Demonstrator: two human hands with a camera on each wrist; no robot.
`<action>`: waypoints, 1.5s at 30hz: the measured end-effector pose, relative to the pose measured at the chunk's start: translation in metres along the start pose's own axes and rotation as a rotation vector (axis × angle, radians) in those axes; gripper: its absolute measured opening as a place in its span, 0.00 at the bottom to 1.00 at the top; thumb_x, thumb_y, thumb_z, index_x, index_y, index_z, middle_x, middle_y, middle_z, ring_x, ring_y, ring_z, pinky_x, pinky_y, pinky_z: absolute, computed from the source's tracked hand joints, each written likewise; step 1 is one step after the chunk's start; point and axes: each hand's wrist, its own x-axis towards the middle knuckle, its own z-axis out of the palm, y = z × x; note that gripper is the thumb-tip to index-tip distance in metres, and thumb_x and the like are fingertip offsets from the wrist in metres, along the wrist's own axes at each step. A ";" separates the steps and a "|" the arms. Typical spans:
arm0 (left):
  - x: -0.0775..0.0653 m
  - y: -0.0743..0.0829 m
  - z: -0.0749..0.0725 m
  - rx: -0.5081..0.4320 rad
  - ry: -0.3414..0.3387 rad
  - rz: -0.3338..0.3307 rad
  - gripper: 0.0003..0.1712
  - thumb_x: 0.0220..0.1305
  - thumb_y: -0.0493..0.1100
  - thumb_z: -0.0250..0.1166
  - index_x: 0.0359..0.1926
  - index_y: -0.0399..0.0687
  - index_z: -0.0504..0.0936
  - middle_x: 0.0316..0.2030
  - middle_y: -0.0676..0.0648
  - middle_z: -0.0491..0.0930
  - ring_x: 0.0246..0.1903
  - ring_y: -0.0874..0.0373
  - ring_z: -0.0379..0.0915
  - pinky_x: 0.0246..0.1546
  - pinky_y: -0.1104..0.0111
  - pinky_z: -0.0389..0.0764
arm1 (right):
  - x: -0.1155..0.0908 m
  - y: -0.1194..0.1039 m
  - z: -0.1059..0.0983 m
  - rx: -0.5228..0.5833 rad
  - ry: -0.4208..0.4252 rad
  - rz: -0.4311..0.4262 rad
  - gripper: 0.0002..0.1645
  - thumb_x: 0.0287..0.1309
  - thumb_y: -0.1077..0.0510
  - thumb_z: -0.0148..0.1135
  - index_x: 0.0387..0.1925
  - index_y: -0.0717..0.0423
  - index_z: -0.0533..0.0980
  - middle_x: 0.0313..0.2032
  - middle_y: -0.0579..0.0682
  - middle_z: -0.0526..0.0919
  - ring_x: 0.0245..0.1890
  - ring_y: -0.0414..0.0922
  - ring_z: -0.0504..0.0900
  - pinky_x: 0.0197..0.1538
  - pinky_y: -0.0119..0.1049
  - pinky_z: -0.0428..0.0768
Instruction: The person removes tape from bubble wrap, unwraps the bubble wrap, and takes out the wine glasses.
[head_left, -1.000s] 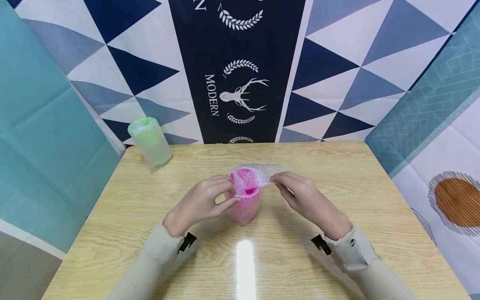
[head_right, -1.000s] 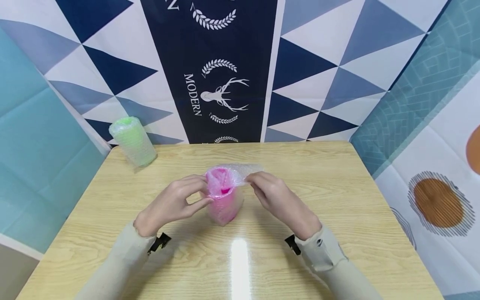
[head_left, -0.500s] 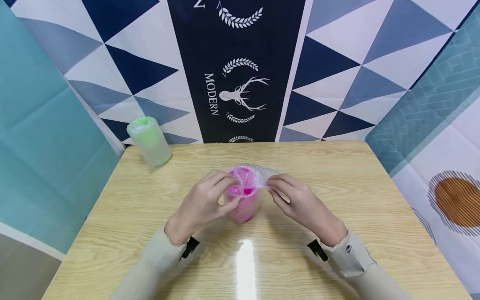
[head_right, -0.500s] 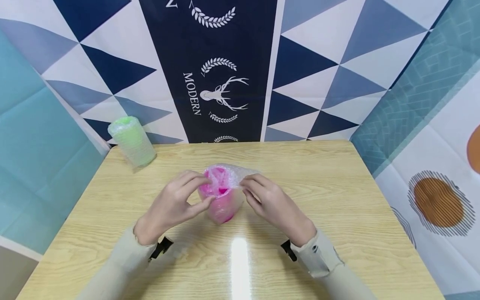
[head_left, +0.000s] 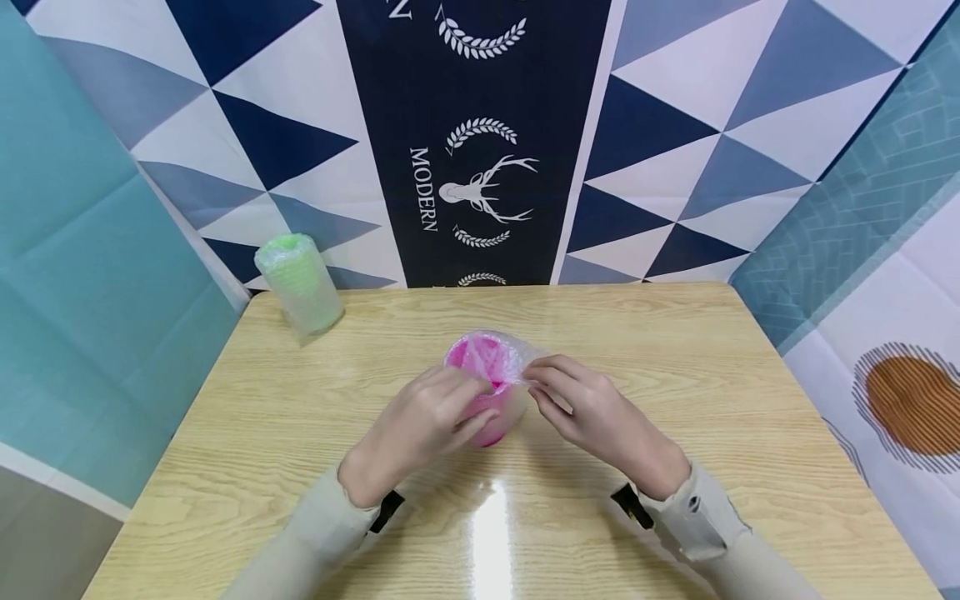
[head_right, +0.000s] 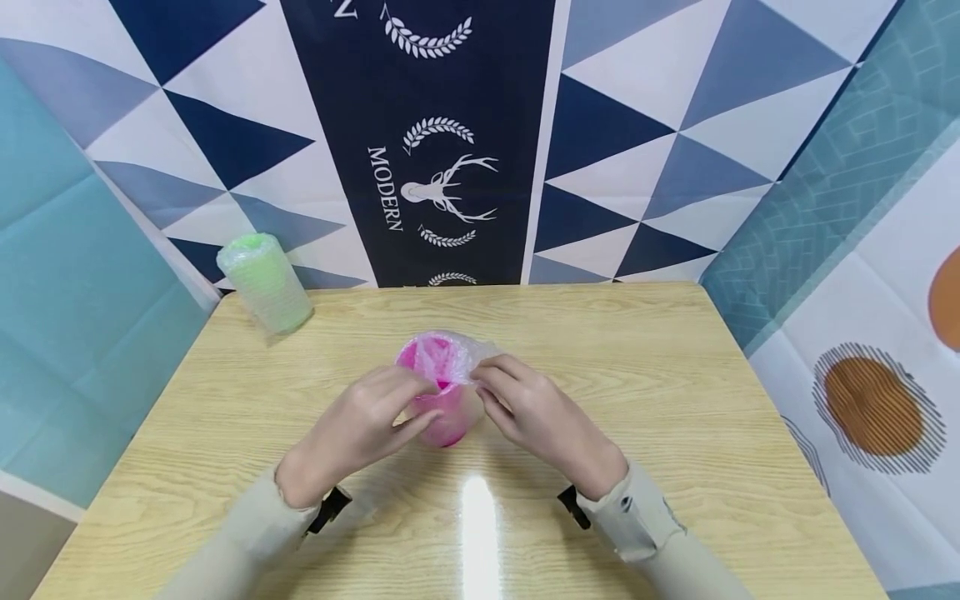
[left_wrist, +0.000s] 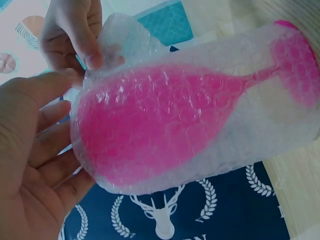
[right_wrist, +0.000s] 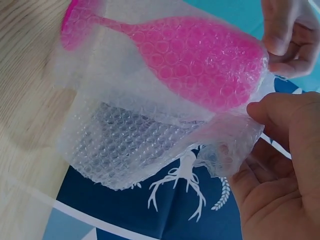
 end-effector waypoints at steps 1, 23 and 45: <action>0.000 0.001 0.000 -0.007 -0.015 -0.010 0.09 0.64 0.43 0.74 0.40 0.45 0.83 0.31 0.52 0.83 0.30 0.61 0.78 0.40 0.72 0.84 | 0.000 0.000 0.000 0.002 -0.003 0.001 0.15 0.60 0.67 0.69 0.49 0.62 0.83 0.47 0.53 0.86 0.47 0.47 0.88 0.53 0.34 0.87; -0.004 -0.008 -0.010 -0.127 -0.107 -0.103 0.15 0.52 0.22 0.72 0.38 0.42 0.86 0.34 0.50 0.88 0.36 0.58 0.83 0.49 0.69 0.86 | -0.007 0.011 -0.008 0.003 0.007 0.016 0.14 0.58 0.73 0.68 0.46 0.63 0.82 0.40 0.53 0.88 0.42 0.45 0.88 0.47 0.34 0.88; -0.017 -0.036 -0.020 -0.279 -0.194 -0.097 0.13 0.59 0.25 0.70 0.41 0.44 0.84 0.36 0.52 0.84 0.44 0.60 0.83 0.69 0.65 0.76 | -0.018 0.023 -0.017 -0.030 0.016 0.063 0.14 0.57 0.74 0.68 0.45 0.63 0.82 0.39 0.53 0.88 0.40 0.44 0.88 0.43 0.34 0.88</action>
